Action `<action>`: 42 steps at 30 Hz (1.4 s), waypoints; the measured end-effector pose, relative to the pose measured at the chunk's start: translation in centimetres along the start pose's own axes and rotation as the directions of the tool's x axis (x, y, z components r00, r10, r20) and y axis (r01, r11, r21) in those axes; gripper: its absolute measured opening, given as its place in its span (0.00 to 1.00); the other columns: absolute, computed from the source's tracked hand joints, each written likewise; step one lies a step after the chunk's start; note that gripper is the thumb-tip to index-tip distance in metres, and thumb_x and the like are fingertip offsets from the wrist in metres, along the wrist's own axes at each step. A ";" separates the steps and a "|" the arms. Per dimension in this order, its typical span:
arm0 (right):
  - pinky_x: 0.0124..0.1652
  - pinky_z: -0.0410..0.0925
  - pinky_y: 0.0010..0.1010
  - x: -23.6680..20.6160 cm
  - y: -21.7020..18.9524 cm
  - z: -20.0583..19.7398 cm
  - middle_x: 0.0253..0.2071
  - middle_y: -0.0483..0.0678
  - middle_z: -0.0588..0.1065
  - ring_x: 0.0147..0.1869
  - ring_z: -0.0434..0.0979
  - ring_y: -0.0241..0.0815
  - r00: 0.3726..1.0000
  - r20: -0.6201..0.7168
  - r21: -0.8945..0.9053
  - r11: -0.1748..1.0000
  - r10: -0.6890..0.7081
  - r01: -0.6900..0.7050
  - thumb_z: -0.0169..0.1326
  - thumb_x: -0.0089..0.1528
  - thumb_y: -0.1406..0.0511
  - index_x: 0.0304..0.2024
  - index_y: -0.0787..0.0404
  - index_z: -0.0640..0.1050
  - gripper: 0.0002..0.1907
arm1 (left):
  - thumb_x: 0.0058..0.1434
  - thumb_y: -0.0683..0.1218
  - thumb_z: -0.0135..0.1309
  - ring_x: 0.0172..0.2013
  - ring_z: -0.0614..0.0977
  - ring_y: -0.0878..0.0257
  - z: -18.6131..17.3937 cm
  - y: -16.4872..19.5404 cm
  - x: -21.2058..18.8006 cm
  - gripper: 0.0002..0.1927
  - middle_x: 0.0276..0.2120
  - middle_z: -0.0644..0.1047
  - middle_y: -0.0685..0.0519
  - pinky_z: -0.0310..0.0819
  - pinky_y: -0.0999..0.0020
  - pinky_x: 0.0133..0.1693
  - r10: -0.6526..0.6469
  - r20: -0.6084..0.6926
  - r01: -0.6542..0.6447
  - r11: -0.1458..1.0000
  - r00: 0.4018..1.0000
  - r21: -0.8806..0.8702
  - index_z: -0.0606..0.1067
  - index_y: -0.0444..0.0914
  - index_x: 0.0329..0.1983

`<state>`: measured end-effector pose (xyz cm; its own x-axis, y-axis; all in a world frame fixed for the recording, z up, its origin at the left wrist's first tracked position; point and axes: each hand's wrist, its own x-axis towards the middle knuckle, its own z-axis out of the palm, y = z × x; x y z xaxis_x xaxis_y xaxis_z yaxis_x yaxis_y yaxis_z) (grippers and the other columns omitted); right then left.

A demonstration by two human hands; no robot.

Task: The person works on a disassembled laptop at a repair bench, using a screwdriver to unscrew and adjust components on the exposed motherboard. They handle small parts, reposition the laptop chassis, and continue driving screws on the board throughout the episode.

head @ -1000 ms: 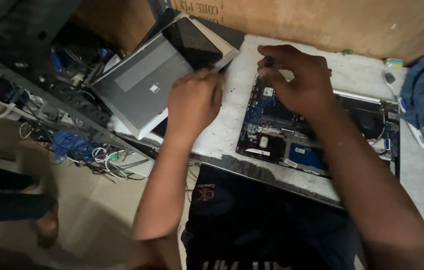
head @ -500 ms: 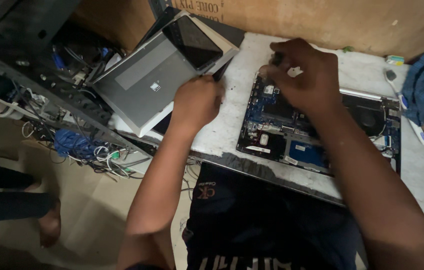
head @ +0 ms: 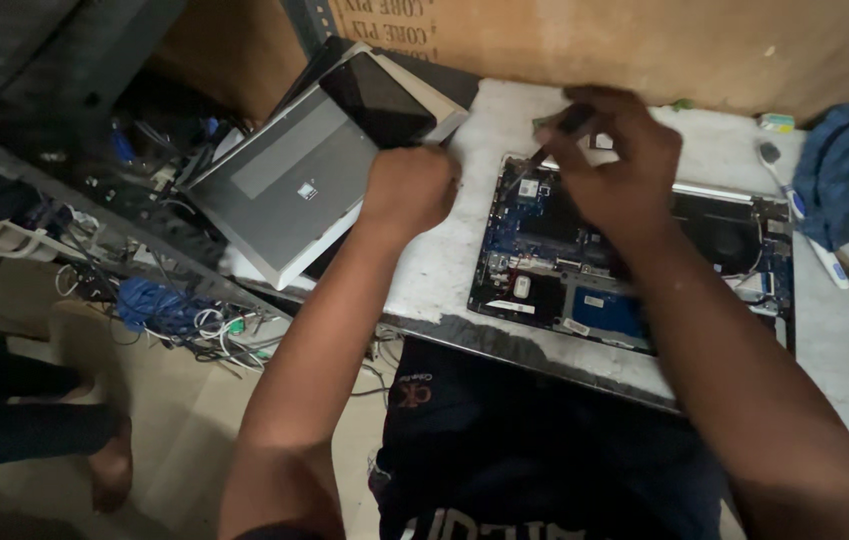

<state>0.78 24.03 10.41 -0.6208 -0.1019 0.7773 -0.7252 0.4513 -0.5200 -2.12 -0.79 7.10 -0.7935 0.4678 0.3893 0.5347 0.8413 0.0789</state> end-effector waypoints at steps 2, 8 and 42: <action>0.49 0.76 0.24 -0.3 1.2 -0.1 0.46 0.50 0.79 0.49 0.82 0.35 0.994 -0.071 0.157 0.985 0.087 -0.075 0.66 0.71 0.76 0.60 0.66 0.76 0.17 | 0.52 0.46 0.59 0.28 0.84 0.46 0.4 -0.1 -0.2 0.06 0.27 0.81 0.44 0.76 0.49 0.31 0.019 -0.009 -0.019 1.000 1.000 -0.008 0.80 0.40 0.23; 0.53 0.74 0.23 -0.6 4.1 -1.2 0.47 0.47 0.75 0.52 0.78 0.33 0.983 -0.149 0.223 0.972 0.104 -0.069 0.65 0.75 0.79 0.62 0.66 0.73 0.18 | 0.52 0.46 0.58 0.28 0.83 0.47 1.6 -0.3 -0.5 0.05 0.26 0.80 0.46 0.75 0.51 0.30 0.076 -0.082 -0.075 0.997 0.994 0.013 0.79 0.41 0.22; 0.44 0.76 0.28 0.3 3.7 -1.3 0.39 0.55 0.76 0.42 0.79 0.39 0.956 -0.193 0.386 0.913 0.219 -0.131 0.59 0.77 0.80 0.61 0.68 0.70 0.15 | 0.77 0.44 0.44 0.39 0.74 0.71 6.1 5.3 -0.5 0.08 0.35 0.75 0.57 0.70 0.74 0.45 -0.366 -0.065 0.060 0.319 0.928 -0.946 0.72 0.35 0.45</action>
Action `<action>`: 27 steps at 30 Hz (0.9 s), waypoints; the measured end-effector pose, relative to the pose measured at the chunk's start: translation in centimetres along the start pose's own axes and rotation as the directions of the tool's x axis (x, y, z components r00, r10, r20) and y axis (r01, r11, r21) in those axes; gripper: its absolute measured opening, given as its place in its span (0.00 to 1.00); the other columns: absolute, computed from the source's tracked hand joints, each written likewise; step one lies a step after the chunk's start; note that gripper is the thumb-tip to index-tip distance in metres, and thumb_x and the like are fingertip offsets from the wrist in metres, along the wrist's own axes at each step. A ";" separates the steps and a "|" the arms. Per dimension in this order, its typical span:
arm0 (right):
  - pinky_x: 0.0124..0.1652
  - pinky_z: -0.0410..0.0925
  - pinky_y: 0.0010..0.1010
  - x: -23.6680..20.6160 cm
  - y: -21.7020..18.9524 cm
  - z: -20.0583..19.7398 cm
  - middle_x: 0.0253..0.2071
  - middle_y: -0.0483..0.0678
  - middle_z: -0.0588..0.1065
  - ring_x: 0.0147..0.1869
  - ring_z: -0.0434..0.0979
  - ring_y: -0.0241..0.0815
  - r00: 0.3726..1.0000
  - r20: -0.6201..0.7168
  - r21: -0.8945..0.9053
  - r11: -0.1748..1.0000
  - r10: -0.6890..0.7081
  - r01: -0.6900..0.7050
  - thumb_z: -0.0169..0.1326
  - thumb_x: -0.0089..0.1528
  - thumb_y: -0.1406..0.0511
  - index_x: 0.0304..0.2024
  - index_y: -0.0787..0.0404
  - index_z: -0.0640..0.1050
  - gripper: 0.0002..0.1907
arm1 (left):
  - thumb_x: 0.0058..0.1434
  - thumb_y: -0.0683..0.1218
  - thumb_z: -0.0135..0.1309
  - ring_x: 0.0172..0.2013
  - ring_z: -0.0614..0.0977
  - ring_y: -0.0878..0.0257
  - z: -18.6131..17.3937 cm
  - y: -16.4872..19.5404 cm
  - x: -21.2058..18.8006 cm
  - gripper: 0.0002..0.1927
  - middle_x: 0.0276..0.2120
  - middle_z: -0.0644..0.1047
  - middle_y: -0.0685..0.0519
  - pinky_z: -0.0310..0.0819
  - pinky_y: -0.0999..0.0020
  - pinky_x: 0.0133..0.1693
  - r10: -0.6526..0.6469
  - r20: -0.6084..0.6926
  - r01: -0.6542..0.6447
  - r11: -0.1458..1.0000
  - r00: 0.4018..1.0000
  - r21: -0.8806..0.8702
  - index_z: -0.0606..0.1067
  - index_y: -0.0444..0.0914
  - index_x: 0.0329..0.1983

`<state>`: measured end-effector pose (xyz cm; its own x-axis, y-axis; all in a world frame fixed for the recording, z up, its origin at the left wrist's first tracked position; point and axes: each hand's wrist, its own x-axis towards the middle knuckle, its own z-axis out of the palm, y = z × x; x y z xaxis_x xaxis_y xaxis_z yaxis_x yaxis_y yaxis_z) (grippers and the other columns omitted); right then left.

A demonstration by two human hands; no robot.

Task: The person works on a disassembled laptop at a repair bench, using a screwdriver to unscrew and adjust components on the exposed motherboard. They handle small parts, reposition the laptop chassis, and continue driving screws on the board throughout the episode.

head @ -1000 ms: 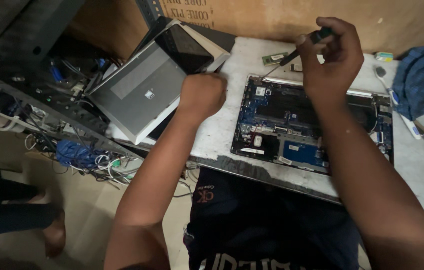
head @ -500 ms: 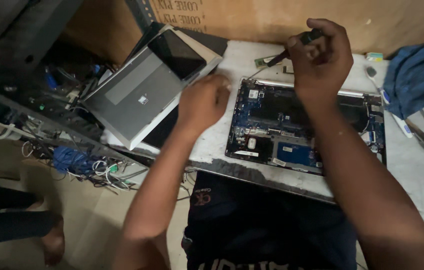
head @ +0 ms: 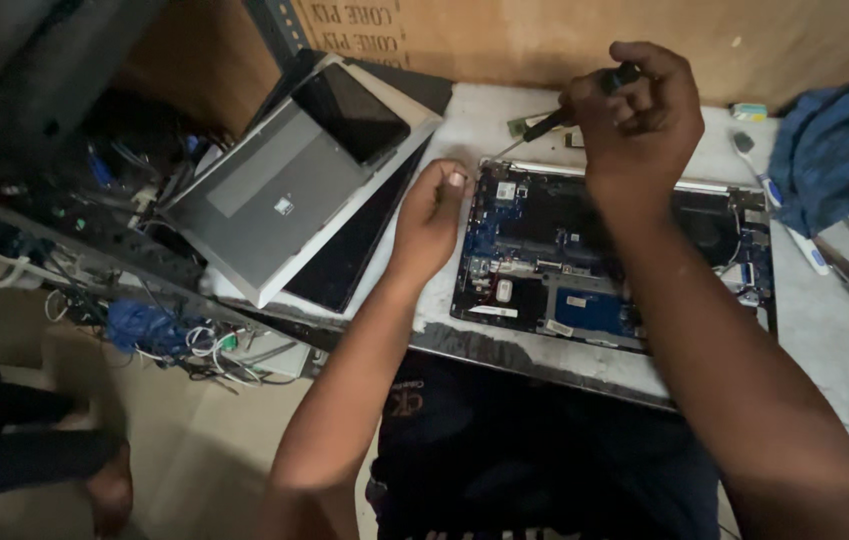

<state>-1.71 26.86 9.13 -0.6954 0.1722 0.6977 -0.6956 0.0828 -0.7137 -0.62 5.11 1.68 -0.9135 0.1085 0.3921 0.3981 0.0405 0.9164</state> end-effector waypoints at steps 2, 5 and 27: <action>0.45 0.76 0.28 0.0 -0.2 0.0 0.42 0.56 0.80 0.43 0.82 0.39 0.999 0.038 0.087 0.996 0.024 -0.027 0.57 0.76 0.79 0.60 0.67 0.68 0.14 | 0.77 0.44 0.43 0.39 0.75 0.71 0.1 -0.1 0.0 0.08 0.35 0.75 0.57 0.70 0.73 0.46 -0.005 0.005 0.005 0.999 1.000 -0.038 0.72 0.35 0.46; 0.46 0.78 0.28 0.0 -0.4 0.2 0.42 0.56 0.80 0.44 0.83 0.40 0.998 0.063 0.114 0.993 0.031 -0.038 0.57 0.77 0.79 0.60 0.67 0.69 0.14 | 0.77 0.43 0.44 0.38 0.73 0.71 0.2 -0.1 -0.1 0.08 0.35 0.74 0.57 0.69 0.74 0.44 -0.025 0.004 0.025 0.998 1.000 -0.050 0.72 0.35 0.46; 0.40 0.75 0.25 -0.2 -1.1 0.5 0.39 0.55 0.78 0.40 0.82 0.38 0.998 0.057 0.021 1.000 0.016 -0.017 0.60 0.74 0.80 0.59 0.68 0.70 0.16 | 0.76 0.44 0.47 0.34 0.74 0.73 0.2 0.2 -0.4 0.09 0.32 0.75 0.57 0.69 0.75 0.39 -0.044 0.015 0.045 0.993 0.999 -0.107 0.73 0.33 0.43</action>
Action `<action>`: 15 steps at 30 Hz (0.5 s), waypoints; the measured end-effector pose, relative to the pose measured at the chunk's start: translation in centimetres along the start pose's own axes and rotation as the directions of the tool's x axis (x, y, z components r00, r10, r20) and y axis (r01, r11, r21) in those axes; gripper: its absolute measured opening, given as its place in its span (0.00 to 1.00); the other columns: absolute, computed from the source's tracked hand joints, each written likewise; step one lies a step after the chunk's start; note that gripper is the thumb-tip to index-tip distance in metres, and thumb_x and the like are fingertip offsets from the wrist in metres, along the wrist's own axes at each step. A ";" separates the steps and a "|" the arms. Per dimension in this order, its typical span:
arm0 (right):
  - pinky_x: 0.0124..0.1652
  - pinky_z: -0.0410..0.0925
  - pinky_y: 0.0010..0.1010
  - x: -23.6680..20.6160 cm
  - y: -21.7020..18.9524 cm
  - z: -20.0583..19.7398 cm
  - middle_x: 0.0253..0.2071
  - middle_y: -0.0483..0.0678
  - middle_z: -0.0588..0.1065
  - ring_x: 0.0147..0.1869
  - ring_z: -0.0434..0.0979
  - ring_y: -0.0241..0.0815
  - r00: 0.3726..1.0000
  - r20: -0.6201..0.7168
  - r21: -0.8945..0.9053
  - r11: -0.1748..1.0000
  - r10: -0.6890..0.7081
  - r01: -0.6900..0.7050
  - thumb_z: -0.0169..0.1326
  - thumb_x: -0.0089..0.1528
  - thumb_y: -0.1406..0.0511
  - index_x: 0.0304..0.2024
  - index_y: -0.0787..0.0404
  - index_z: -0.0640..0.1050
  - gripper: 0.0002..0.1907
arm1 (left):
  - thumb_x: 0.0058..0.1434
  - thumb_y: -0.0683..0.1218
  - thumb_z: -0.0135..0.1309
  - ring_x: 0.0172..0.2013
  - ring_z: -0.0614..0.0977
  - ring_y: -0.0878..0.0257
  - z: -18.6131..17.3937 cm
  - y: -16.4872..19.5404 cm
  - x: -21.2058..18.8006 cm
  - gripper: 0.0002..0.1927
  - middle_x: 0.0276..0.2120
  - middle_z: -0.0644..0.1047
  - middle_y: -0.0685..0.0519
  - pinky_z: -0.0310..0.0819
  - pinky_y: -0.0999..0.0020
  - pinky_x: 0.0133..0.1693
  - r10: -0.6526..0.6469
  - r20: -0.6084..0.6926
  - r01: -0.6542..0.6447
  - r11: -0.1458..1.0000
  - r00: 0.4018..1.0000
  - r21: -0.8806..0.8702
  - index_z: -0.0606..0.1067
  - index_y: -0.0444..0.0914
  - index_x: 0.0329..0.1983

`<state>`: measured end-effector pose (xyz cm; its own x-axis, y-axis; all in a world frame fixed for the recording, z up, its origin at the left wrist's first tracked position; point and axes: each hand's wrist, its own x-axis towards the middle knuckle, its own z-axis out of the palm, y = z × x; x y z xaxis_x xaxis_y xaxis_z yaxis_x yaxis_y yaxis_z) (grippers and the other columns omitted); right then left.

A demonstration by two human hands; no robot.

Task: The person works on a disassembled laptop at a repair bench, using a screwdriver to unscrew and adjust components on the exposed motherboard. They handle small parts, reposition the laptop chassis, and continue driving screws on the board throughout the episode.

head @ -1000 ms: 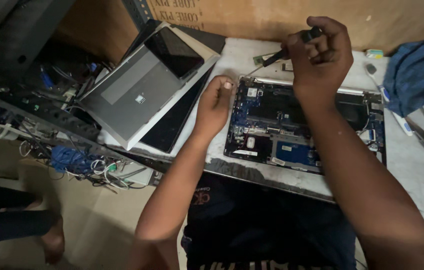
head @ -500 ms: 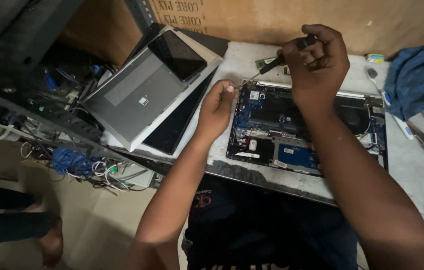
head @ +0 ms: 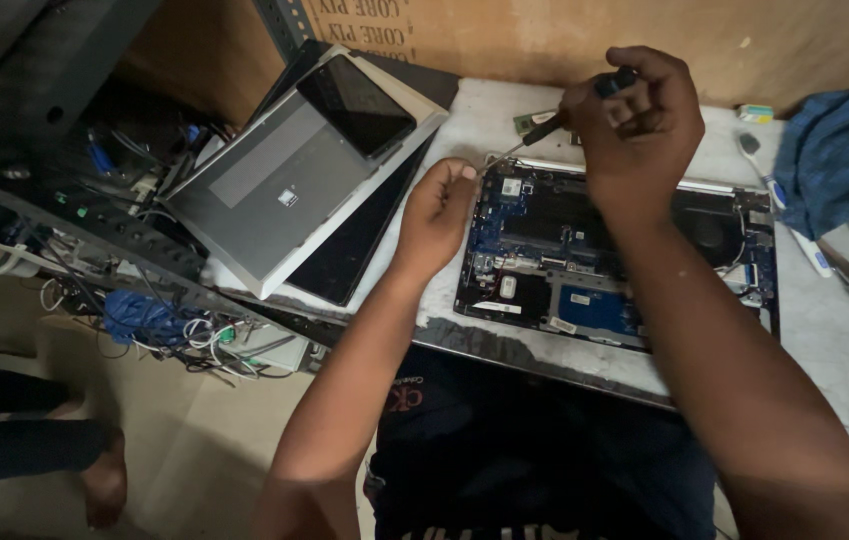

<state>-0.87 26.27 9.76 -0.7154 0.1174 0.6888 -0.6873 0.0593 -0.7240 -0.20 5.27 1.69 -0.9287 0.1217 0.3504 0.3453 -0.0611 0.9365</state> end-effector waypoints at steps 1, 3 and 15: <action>0.39 0.74 0.25 -0.1 0.0 0.1 0.37 0.54 0.76 0.38 0.81 0.37 1.000 -0.018 -0.025 1.000 0.002 -0.002 0.61 0.73 0.81 0.58 0.68 0.70 0.16 | 0.76 0.44 0.47 0.34 0.74 0.73 0.0 0.0 0.0 0.10 0.32 0.75 0.58 0.69 0.75 0.39 -0.007 0.001 0.007 1.000 1.000 -0.017 0.73 0.33 0.43; 0.40 0.75 0.26 -0.3 0.0 0.4 0.38 0.53 0.76 0.40 0.81 0.37 1.000 -0.031 -0.038 0.999 0.002 -0.003 0.62 0.72 0.82 0.57 0.69 0.71 0.17 | 0.77 0.44 0.46 0.33 0.73 0.74 0.0 -0.1 -0.2 0.10 0.32 0.75 0.58 0.69 0.75 0.38 -0.023 0.004 0.023 0.998 1.000 -0.051 0.73 0.33 0.42; 0.42 0.77 0.25 -0.1 -0.1 0.7 0.39 0.51 0.77 0.41 0.78 0.33 1.000 -0.013 -0.041 0.999 -0.009 0.009 0.63 0.72 0.81 0.58 0.67 0.71 0.18 | 0.73 0.42 0.51 0.32 0.75 0.73 -0.3 -0.5 0.2 0.08 0.31 0.78 0.57 0.69 0.76 0.37 -0.025 -0.054 0.026 0.999 0.998 0.021 0.78 0.32 0.41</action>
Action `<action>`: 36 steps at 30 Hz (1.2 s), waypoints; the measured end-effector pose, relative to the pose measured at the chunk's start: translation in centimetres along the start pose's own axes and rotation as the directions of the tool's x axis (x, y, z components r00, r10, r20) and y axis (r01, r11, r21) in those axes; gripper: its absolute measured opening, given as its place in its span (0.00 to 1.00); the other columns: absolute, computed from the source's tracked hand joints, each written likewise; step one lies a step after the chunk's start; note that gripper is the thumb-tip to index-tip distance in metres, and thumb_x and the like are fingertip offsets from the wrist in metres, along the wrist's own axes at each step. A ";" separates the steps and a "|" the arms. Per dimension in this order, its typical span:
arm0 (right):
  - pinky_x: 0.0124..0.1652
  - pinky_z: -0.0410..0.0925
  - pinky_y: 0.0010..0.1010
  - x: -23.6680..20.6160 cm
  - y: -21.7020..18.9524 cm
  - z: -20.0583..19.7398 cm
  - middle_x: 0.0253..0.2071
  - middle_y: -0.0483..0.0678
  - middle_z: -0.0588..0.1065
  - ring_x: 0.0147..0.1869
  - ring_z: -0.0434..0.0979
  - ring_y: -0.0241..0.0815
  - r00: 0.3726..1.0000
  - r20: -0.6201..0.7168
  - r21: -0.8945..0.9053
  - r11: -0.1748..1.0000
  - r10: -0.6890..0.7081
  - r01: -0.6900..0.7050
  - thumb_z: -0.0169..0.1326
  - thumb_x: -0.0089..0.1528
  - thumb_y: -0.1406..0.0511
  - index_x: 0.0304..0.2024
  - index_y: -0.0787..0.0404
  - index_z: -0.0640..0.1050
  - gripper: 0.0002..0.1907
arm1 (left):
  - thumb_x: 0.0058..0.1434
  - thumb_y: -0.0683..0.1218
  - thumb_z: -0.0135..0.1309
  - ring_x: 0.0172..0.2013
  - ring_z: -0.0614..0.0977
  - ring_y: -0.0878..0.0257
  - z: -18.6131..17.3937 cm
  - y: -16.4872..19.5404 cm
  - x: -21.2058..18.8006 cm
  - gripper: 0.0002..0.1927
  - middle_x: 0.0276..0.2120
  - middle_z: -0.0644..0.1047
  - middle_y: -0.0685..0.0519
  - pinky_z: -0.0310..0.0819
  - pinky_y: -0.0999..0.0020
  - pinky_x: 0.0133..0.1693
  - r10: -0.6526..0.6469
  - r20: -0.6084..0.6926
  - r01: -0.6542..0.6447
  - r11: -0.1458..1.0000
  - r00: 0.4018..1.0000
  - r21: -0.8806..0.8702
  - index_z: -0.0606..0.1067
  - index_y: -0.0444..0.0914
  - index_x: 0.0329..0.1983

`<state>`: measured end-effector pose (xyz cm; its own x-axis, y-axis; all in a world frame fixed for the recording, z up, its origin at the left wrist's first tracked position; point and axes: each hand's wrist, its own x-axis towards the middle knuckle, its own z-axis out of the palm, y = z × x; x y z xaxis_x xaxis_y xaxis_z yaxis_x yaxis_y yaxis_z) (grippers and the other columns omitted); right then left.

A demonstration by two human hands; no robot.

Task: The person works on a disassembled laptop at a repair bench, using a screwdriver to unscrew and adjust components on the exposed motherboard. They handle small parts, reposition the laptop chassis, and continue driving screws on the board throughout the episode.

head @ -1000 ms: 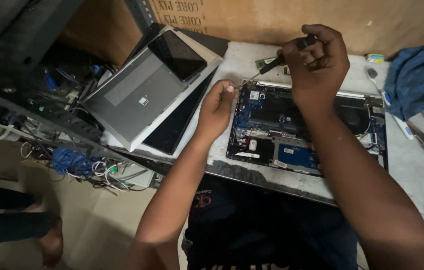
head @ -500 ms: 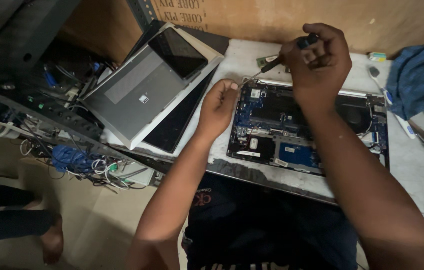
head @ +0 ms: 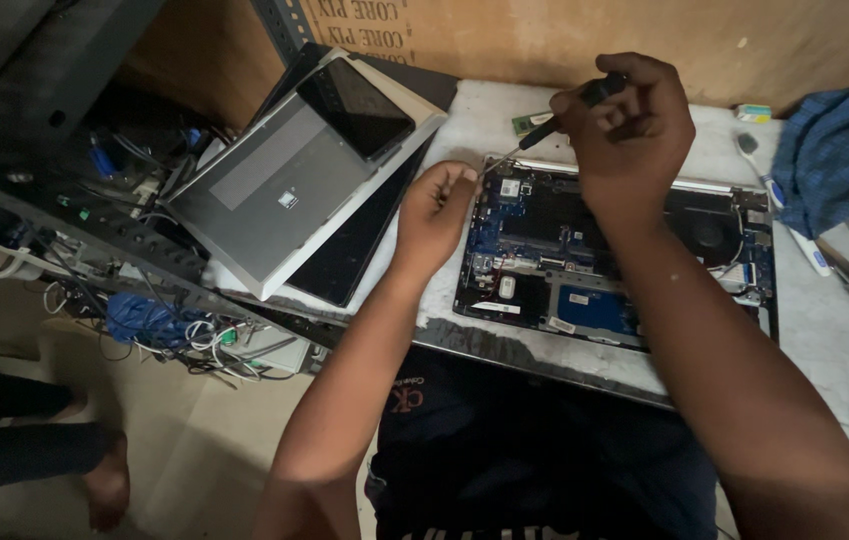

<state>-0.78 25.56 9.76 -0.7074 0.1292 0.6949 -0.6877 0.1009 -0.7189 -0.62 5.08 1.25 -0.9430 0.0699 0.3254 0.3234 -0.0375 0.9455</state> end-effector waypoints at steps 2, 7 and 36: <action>0.41 0.76 0.24 0.2 0.0 -0.1 0.38 0.50 0.76 0.39 0.76 0.32 1.000 -0.014 -0.054 0.999 -0.007 0.006 0.64 0.73 0.81 0.57 0.68 0.72 0.17 | 0.72 0.42 0.51 0.34 0.77 0.73 0.0 0.0 0.1 0.08 0.33 0.80 0.56 0.71 0.75 0.39 0.012 0.005 -0.012 1.000 1.000 0.022 0.78 0.32 0.42; 0.35 0.73 0.23 0.5 0.1 -0.5 0.35 0.47 0.75 0.35 0.79 0.33 0.996 -0.047 -0.016 0.997 0.070 -0.071 0.65 0.70 0.80 0.58 0.66 0.72 0.20 | 0.74 0.43 0.47 0.37 0.79 0.71 0.4 0.0 0.3 0.11 0.36 0.82 0.55 0.73 0.74 0.43 -0.046 -0.019 0.045 0.997 0.999 -0.061 0.79 0.33 0.44; 0.45 0.75 0.22 1.6 3.8 -0.1 0.42 0.51 0.78 0.46 0.80 0.34 0.984 0.101 -0.253 0.953 -0.147 0.168 0.66 0.71 0.79 0.58 0.68 0.73 0.18 | 0.58 0.40 0.53 0.51 0.77 0.48 -0.1 5.3 -0.5 0.18 0.51 0.78 0.49 0.73 0.57 0.52 0.224 0.203 -0.300 0.616 0.953 0.729 0.81 0.36 0.52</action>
<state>-4.55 26.28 8.16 -0.6117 0.0127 0.7910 -0.7329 0.3675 -0.5726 1.58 4.73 6.09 -0.8105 0.2610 0.5244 0.5391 0.6824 0.4937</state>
